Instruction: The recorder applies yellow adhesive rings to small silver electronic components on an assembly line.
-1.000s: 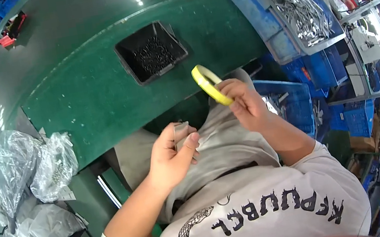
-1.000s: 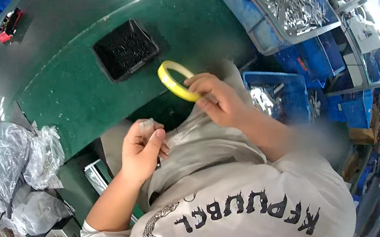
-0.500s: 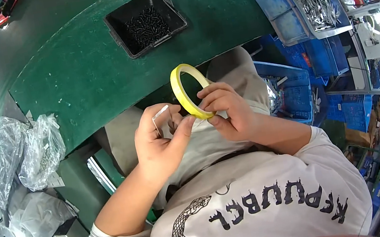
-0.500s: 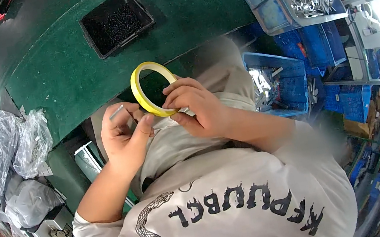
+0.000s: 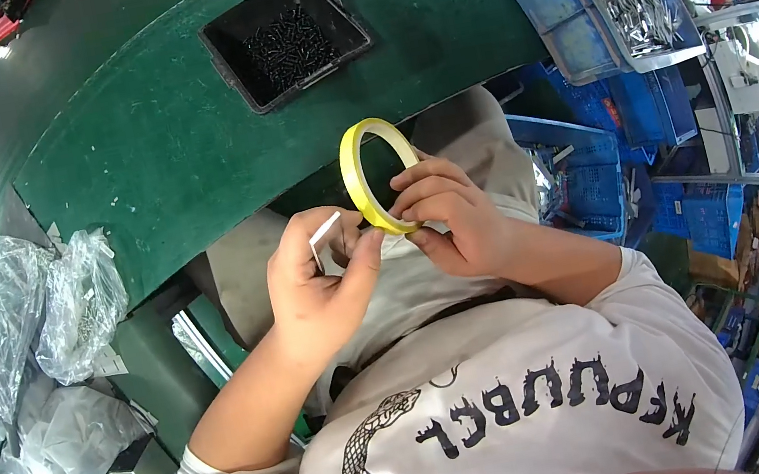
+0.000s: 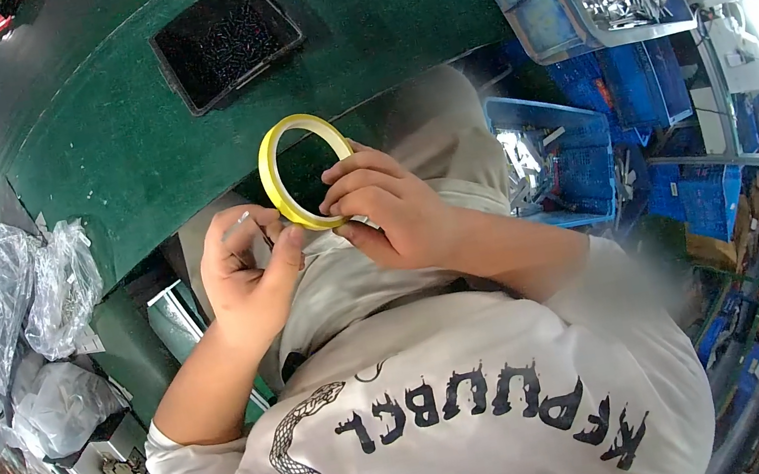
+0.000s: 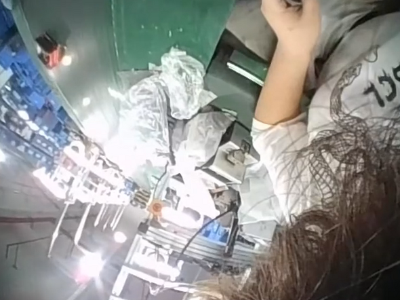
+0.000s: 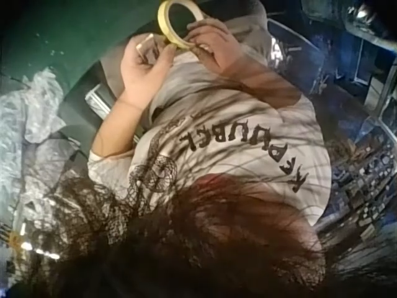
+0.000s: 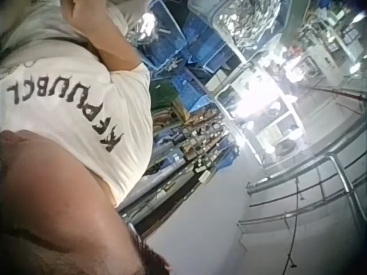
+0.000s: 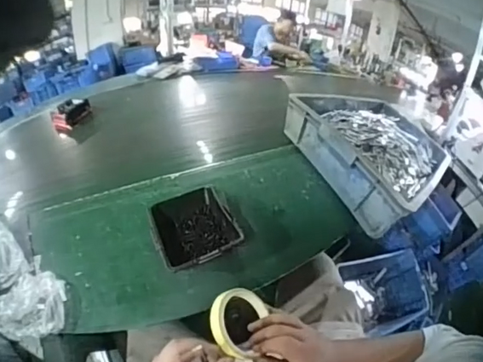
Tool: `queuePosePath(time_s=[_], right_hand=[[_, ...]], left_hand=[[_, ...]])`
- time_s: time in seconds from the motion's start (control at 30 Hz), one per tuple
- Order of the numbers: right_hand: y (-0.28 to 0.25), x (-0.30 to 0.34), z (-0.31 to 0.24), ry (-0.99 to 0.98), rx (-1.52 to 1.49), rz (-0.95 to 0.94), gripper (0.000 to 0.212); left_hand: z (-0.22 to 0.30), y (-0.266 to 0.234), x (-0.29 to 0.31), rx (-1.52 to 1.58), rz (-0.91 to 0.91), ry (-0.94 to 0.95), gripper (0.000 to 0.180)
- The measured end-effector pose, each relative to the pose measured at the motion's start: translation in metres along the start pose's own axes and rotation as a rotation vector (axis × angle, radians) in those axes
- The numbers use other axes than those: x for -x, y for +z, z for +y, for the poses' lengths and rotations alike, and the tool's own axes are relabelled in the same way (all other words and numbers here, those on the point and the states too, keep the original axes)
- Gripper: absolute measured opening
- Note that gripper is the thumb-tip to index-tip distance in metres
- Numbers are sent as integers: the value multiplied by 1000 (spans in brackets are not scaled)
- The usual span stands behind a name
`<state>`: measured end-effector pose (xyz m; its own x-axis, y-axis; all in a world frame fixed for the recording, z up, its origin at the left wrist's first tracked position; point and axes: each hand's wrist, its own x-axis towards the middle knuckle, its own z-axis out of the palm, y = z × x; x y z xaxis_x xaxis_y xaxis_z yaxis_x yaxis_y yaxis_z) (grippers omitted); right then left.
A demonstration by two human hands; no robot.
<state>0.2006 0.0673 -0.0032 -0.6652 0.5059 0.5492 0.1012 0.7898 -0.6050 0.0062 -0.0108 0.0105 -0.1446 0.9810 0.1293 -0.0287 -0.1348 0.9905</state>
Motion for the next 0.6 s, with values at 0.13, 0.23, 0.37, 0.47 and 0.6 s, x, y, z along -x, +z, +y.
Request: queuePosePath(time_s=[0.13,0.23,0.37,0.47,0.6], right_hand=[[0,0,0,-3,11,-8,33],[2,2,0,18,4,-2,33],[1,1,0,34,-1,6,31],[1,3,1,43,-10,2,30],[0,1,1,7,5,-25,37]], left_hand=[[-2,1,1,26,18,-20,27],[-2,-1,1,4,7,15,26],[-6,-5,3,-58,-76,20,27],[-6,-4,2,-65,-69,41,26],[-6,-4,0,-66,-101,83,24]])
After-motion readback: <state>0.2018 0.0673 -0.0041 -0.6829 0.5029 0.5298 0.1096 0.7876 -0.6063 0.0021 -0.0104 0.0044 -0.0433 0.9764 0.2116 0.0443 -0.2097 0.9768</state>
